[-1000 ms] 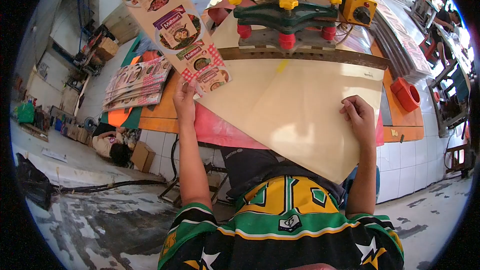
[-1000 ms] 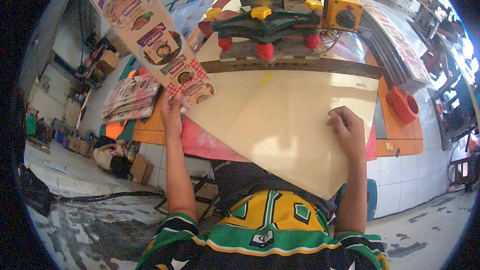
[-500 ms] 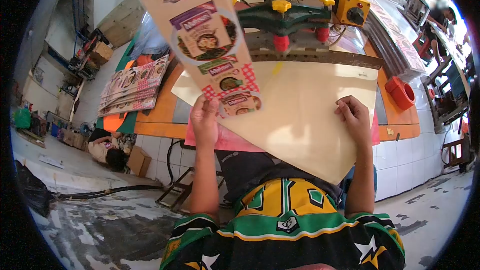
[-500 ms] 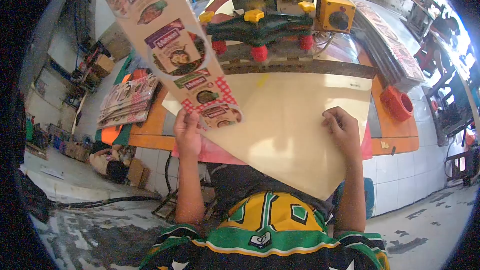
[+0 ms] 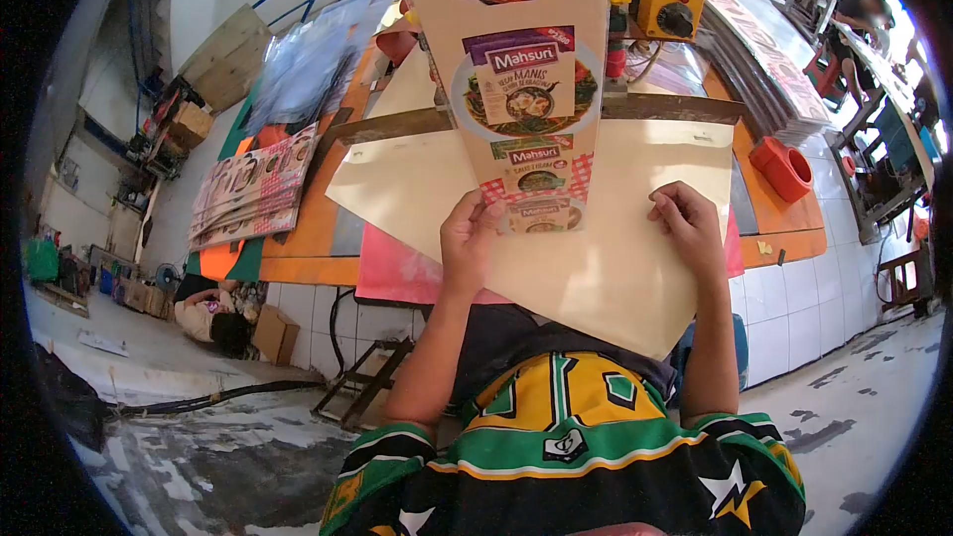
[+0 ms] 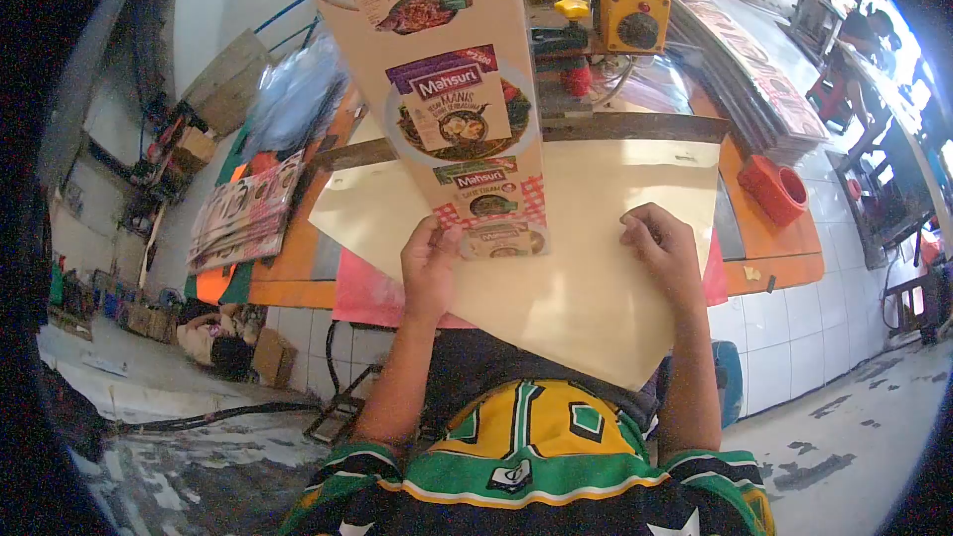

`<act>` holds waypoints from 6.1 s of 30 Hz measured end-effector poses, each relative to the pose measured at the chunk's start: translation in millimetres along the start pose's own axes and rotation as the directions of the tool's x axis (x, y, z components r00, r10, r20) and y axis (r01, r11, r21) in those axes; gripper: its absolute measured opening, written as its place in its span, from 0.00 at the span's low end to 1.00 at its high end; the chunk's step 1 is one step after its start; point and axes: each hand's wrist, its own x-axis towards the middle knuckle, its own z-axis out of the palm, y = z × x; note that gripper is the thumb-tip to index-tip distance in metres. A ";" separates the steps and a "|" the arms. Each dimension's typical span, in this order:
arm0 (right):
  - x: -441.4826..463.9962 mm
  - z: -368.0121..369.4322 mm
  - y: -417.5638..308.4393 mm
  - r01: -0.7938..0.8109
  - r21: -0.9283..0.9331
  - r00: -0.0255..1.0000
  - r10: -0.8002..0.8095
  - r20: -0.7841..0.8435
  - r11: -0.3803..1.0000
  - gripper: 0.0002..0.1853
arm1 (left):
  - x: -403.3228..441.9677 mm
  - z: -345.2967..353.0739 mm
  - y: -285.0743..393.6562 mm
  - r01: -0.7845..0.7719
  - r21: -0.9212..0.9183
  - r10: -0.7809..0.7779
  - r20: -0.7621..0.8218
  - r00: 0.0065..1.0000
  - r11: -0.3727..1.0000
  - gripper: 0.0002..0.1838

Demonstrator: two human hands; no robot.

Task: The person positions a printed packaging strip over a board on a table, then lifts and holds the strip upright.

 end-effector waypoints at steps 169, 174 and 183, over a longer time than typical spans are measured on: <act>-3.9 4.0 -6.3 0.043 0.010 0.998 -0.042 -0.036 0.999 0.08 | -5.8 6.5 13.7 -0.033 0.015 0.033 -0.013 0.999 0.999 0.12; -2.8 3.1 -4.5 0.031 -0.012 0.999 -0.031 -0.027 0.999 0.09 | -5.9 5.1 10.6 0.005 0.017 -0.005 -0.003 1.000 1.000 0.12; -2.5 3.9 -3.5 0.054 0.011 0.998 -0.054 -0.035 0.998 0.09 | -5.0 0.2 4.9 -0.006 -0.063 0.010 0.068 0.998 0.998 0.18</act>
